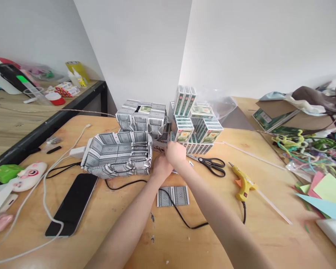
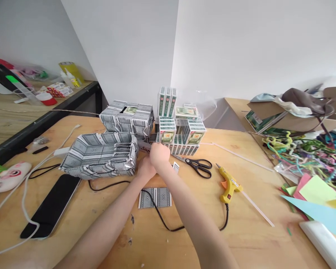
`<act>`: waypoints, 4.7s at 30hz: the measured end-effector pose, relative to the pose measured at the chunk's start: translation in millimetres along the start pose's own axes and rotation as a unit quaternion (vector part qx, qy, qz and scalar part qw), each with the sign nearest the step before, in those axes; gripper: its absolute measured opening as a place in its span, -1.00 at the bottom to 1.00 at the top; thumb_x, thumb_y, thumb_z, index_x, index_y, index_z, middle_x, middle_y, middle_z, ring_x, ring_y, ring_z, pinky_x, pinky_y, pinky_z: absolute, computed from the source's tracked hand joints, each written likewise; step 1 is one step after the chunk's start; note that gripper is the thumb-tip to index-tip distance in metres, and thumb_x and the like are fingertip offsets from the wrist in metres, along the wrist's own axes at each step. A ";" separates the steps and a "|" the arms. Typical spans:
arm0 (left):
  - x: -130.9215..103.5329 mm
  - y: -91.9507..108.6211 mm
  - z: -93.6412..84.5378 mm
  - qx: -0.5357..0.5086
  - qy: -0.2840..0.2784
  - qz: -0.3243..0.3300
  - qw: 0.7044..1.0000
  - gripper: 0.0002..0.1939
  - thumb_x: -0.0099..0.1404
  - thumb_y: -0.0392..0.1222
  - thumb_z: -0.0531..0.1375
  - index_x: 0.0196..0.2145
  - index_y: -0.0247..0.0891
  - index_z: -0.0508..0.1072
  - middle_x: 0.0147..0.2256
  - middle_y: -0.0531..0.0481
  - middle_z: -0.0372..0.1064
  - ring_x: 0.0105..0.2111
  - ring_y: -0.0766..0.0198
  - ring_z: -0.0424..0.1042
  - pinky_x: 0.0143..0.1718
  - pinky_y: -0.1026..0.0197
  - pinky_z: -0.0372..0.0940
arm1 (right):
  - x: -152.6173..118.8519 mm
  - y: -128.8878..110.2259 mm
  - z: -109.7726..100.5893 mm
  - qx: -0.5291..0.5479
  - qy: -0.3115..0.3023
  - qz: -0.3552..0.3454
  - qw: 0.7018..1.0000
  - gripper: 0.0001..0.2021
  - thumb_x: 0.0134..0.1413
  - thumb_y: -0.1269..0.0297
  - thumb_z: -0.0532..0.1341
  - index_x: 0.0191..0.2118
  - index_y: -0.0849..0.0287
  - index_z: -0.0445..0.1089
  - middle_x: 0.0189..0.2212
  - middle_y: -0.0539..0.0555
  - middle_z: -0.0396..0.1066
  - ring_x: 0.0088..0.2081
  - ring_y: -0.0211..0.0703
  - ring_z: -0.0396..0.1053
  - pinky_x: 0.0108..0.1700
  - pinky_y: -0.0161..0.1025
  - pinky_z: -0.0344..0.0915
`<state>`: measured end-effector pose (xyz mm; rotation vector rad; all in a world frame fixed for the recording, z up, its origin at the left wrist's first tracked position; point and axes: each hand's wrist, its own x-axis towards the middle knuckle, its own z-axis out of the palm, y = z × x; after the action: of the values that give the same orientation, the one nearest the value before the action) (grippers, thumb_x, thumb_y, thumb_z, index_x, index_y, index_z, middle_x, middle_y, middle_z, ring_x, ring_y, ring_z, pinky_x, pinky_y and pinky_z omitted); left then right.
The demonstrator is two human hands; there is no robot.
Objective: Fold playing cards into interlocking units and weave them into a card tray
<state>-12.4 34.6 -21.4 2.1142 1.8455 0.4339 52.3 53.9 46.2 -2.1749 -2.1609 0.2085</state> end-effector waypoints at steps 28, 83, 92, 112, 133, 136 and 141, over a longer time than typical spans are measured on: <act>-5.3 7.5 -9.1 0.040 0.021 0.064 0.997 -0.78 0.23 -0.20 0.00 -0.33 -0.28 0.42 -0.39 -0.13 0.41 -0.34 0.15 0.39 -0.34 0.19 0.20 | -49.0 45.7 -14.1 0.078 0.121 -0.012 0.990 -0.73 0.13 0.18 0.00 -0.30 0.12 0.41 -0.55 0.04 0.43 -0.46 -0.21 0.36 -0.44 -0.38 0.09; -74.8 -0.6 -48.0 -0.559 -0.185 0.005 0.808 -0.76 0.17 -0.06 0.09 -0.27 -0.26 0.25 -0.38 -0.01 0.37 -0.45 0.25 0.41 -0.46 0.24 0.29 | -83.4 118.9 62.6 0.794 0.208 0.115 0.560 -0.69 -0.24 0.23 0.31 -0.35 0.14 0.20 -0.45 -0.06 0.41 -0.62 -0.33 0.33 -0.63 -0.39 0.22; -69.1 -16.9 -26.2 -0.565 -0.143 -0.030 0.812 -0.73 0.00 -0.10 0.25 -0.37 -0.32 0.36 -0.46 0.06 0.35 -0.53 0.34 0.36 -0.51 0.32 0.28 | -84.1 124.1 58.4 0.780 0.180 0.100 0.590 -0.74 -0.20 0.17 0.31 -0.39 0.19 0.30 -0.58 -0.08 0.35 -0.71 -0.43 0.20 -0.74 -0.47 0.03; -65.7 -16.7 -17.5 -0.468 -0.171 0.016 0.867 -0.66 -0.01 -0.06 0.25 -0.30 -0.34 0.45 -0.44 0.00 0.41 -0.50 0.30 0.37 -0.51 0.30 0.26 | -96.1 84.9 58.5 0.752 0.132 0.064 0.642 -0.67 -0.06 0.06 0.20 -0.20 0.12 0.27 -0.58 -0.06 0.37 -0.65 -0.33 0.25 -0.67 -0.40 0.14; -70.0 -10.3 -17.9 -0.393 -0.073 0.053 0.915 -0.73 0.14 -0.04 0.12 -0.39 -0.33 0.40 -0.48 0.05 0.35 -0.47 0.33 0.30 -0.46 0.33 0.19 | -97.1 93.9 54.7 0.786 0.054 0.069 0.612 -0.68 -0.10 0.03 0.21 -0.27 0.12 0.26 -0.58 -0.08 0.34 -0.83 -0.45 0.09 -0.84 -0.46 -0.04; -76.2 -4.7 -19.2 -0.369 -0.022 0.086 0.925 -0.77 0.14 -0.09 0.14 -0.30 -0.29 0.40 -0.39 0.01 0.39 -0.38 0.30 0.34 -0.31 0.28 0.23 | -97.6 95.1 53.2 0.807 0.018 0.052 0.588 -0.67 -0.11 0.04 0.22 -0.25 0.11 0.24 -0.55 -0.04 0.38 -0.72 -0.29 0.30 -0.73 -0.37 0.21; -80.0 -1.4 -22.3 -0.484 -0.044 0.139 0.863 -0.65 0.13 -0.14 0.17 -0.13 -0.28 0.29 -0.17 -0.13 0.35 -0.16 0.19 0.35 -0.14 0.18 0.25 | -94.7 101.8 53.8 0.816 0.050 0.075 0.571 -0.69 -0.10 0.06 0.20 -0.23 0.11 0.28 -0.54 -0.02 0.38 -0.59 -0.23 0.35 -0.58 -0.30 0.29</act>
<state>-33.3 -43.9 -4.1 1.5979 0.9029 1.0415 145.0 -44.1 -17.1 -0.9907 -0.6692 1.3286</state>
